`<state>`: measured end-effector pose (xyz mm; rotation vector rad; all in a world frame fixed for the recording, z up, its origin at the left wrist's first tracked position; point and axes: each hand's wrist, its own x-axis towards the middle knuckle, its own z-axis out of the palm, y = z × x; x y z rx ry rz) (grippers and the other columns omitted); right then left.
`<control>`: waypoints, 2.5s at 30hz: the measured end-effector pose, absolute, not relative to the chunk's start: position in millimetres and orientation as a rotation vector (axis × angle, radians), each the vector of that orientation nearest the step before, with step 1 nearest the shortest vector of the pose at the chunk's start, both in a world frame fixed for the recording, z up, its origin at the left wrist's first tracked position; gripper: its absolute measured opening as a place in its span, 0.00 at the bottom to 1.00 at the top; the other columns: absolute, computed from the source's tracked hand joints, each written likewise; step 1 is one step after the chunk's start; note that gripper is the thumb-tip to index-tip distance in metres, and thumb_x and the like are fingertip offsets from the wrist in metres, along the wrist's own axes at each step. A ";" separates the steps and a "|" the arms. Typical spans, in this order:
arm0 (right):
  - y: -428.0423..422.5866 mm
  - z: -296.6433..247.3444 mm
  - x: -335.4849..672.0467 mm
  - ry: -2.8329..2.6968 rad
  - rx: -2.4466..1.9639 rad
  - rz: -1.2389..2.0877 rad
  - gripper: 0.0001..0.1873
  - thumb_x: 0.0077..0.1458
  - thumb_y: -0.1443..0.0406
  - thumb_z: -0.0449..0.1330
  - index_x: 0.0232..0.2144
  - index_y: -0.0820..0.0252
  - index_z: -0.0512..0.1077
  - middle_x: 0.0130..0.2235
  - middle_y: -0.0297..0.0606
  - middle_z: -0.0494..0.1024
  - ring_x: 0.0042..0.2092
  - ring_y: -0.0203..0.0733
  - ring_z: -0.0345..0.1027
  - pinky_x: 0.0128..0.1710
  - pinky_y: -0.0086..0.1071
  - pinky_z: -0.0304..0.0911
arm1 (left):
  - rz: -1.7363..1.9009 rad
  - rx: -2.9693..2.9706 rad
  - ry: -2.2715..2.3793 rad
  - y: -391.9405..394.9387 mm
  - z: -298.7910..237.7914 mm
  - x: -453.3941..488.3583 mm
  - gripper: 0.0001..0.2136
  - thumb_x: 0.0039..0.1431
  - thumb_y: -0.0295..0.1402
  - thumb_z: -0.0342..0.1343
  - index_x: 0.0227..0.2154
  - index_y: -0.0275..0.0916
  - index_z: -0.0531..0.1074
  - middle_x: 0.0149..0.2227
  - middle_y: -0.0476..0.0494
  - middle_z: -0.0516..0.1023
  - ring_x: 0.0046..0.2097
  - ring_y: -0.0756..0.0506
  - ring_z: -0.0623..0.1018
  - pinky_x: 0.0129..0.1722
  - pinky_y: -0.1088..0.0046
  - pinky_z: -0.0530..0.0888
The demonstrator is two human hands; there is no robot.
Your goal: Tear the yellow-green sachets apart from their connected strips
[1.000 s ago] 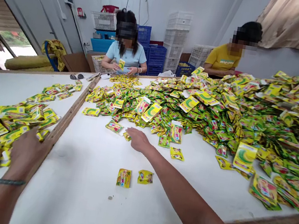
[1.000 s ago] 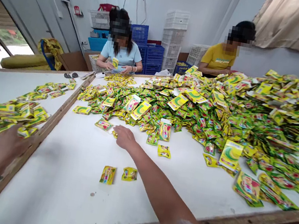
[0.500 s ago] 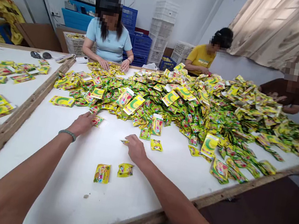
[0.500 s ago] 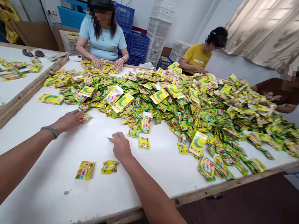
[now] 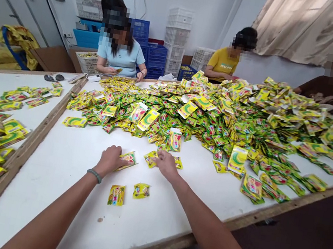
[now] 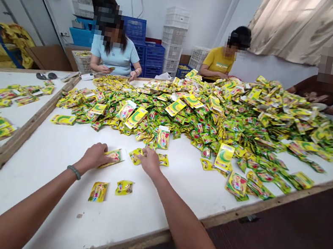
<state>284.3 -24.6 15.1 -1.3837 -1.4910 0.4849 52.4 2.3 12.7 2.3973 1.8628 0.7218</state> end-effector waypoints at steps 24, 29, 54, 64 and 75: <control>-38.0 16.3 270.1 -1.709 -1.487 0.058 0.19 0.57 0.54 0.50 0.35 0.61 0.73 0.35 0.39 0.73 0.36 0.38 0.64 0.37 0.29 0.58 | 1.083 1.096 0.599 -50.8 -26.3 80.7 0.26 0.43 0.35 0.65 0.48 0.40 0.67 0.35 0.45 0.80 0.29 0.50 0.77 0.29 0.77 0.72; -10.2 27.6 291.9 -1.508 -1.915 -0.418 0.17 0.52 0.61 0.58 0.45 0.61 0.68 0.42 0.49 0.71 0.46 0.49 0.61 0.41 0.35 0.55 | 1.127 1.064 0.591 -52.4 -22.4 81.9 0.26 0.44 0.35 0.65 0.48 0.42 0.65 0.36 0.47 0.79 0.28 0.51 0.77 0.27 0.78 0.72; -5.0 17.7 260.9 -1.531 -1.554 0.261 0.14 0.44 0.55 0.60 0.23 0.60 0.66 0.24 0.34 0.69 0.29 0.38 0.63 0.29 0.29 0.57 | 1.177 1.151 0.718 -40.4 -29.2 55.0 0.25 0.44 0.37 0.64 0.48 0.40 0.67 0.37 0.44 0.79 0.31 0.49 0.78 0.30 0.77 0.73; -34.2 15.0 241.7 -1.756 -1.121 0.302 0.11 0.45 0.61 0.58 0.20 0.60 0.62 0.20 0.27 0.59 0.24 0.31 0.51 0.24 0.25 0.49 | 1.168 1.187 0.654 -44.7 -24.9 50.1 0.27 0.43 0.37 0.64 0.49 0.38 0.67 0.41 0.43 0.78 0.35 0.47 0.78 0.36 0.73 0.73; -47.3 17.2 229.5 -1.843 -1.111 0.388 0.10 0.44 0.62 0.60 0.19 0.61 0.65 0.20 0.28 0.63 0.24 0.31 0.55 0.24 0.24 0.51 | 1.122 1.218 0.577 -52.3 -18.2 54.1 0.23 0.44 0.33 0.64 0.46 0.37 0.70 0.38 0.44 0.79 0.34 0.49 0.77 0.34 0.76 0.72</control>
